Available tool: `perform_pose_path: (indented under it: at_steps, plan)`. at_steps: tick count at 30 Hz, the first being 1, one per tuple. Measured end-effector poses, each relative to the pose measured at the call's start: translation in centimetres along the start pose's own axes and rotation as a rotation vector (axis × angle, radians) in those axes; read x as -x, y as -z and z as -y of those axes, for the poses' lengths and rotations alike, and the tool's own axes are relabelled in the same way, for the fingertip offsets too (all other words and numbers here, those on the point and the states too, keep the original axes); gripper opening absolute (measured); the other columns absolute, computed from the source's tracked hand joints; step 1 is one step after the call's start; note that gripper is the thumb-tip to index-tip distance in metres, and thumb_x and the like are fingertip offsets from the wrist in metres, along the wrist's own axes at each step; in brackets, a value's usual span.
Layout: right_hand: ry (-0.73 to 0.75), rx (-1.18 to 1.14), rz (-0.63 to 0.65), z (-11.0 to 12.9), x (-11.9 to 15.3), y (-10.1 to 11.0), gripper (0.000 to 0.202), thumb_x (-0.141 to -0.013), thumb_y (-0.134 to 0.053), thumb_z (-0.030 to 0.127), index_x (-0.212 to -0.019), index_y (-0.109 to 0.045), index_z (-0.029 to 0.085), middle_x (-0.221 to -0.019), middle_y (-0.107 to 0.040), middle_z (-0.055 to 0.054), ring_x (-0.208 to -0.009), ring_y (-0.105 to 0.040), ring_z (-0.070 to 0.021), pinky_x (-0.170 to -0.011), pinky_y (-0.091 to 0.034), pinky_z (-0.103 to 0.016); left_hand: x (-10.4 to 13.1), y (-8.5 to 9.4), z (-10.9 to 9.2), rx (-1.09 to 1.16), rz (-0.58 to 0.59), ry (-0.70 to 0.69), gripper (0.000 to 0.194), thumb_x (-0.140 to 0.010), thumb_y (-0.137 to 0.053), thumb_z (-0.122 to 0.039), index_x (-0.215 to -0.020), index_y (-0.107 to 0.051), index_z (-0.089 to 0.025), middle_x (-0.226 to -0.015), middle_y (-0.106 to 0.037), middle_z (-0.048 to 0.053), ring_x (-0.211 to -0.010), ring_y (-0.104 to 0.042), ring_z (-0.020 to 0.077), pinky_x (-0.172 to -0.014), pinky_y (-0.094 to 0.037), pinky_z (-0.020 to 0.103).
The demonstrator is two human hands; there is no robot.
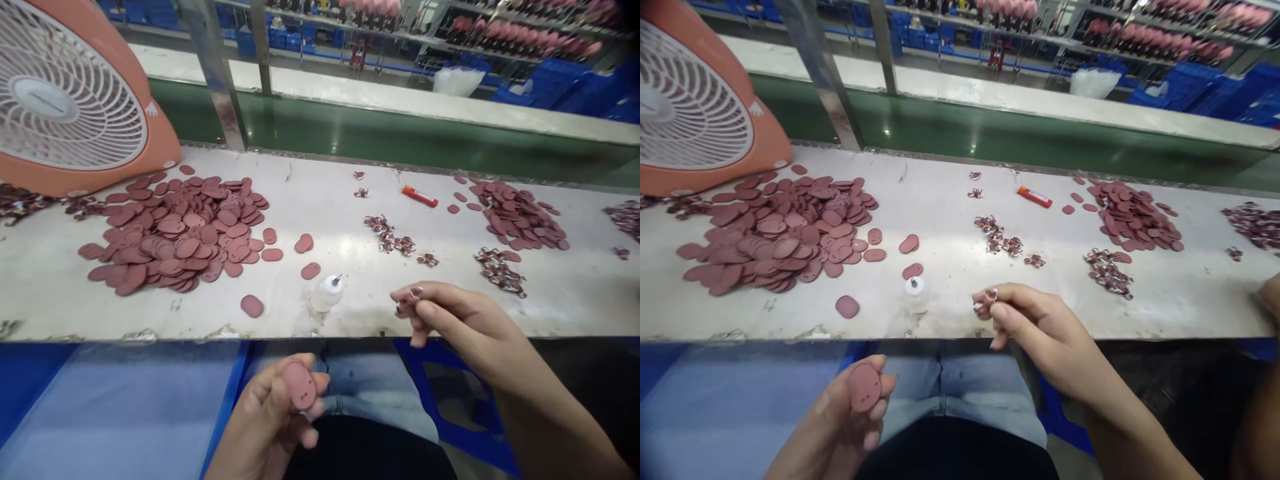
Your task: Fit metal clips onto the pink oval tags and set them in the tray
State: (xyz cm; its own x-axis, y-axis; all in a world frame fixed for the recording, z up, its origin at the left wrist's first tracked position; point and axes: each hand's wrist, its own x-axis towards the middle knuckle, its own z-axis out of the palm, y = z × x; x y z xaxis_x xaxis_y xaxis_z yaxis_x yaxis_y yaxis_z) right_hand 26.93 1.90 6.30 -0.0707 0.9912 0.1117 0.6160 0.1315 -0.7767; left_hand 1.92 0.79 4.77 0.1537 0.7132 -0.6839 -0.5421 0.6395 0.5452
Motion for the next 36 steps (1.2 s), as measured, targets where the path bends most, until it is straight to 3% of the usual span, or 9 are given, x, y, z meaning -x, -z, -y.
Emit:
perform_pose_path:
  at_steps: [4,8,10,21,36]
  plan:
    - [-0.045,-0.400,0.257,3.5,1.1,-1.4,0.016,-0.102,-0.056,0.030,-0.112,-0.068,0.033,-0.097,-0.072,0.004,-0.067,-0.069,-0.0064,-0.063,-0.056,-0.013,0.1,0.3,0.4,-0.004,0.165,0.111,0.039,-0.057,-0.091,-0.049,-0.081,-0.082,-0.019,-0.067,-0.074,0.004,-0.055,-0.064,0.0089,-0.047,-0.049,0.014]
    - [0.086,-0.397,0.395,5.1,0.5,-2.6,0.023,-0.099,-0.061,0.019,-0.116,-0.069,0.032,-0.100,-0.071,0.004,-0.090,-0.067,-0.0071,-0.081,-0.051,-0.014,-0.3,1.1,0.9,-0.015,0.358,0.109,0.035,-0.067,-0.085,-0.050,-0.073,-0.079,-0.016,-0.067,-0.067,0.001,-0.057,-0.062,0.0077,-0.049,-0.049,0.013]
    - [0.132,-0.376,0.424,5.4,0.2,-3.0,0.023,-0.099,-0.061,0.018,-0.117,-0.069,0.030,-0.099,-0.070,0.004,-0.091,-0.065,-0.0059,-0.083,-0.049,-0.013,-0.4,1.3,1.0,-0.021,0.398,0.095,0.035,-0.071,-0.083,-0.050,-0.068,-0.076,-0.015,-0.067,-0.064,0.001,-0.058,-0.061,0.0074,-0.050,-0.049,0.013]
    - [0.159,-0.219,0.467,5.7,-0.2,-3.3,0.025,-0.098,-0.062,0.018,-0.117,-0.065,0.034,-0.092,-0.071,0.012,-0.081,-0.065,-0.0009,-0.075,-0.046,-0.011,-0.7,2.1,1.2,-0.021,0.436,0.110,0.032,-0.075,-0.080,-0.049,-0.072,-0.079,-0.017,-0.066,-0.066,0.000,-0.057,-0.061,0.0067,-0.054,-0.052,0.014]
    - [0.189,-0.125,0.553,5.9,-0.7,-3.1,0.010,-0.098,-0.060,0.018,-0.104,-0.064,0.026,-0.090,-0.071,0.006,-0.079,-0.064,-0.0062,-0.074,-0.047,-0.018,-0.7,2.1,1.5,-0.006,0.379,0.145,0.034,-0.071,-0.083,-0.048,-0.065,-0.076,-0.016,-0.063,-0.067,0.000,-0.053,-0.061,0.0060,-0.051,-0.051,0.013]
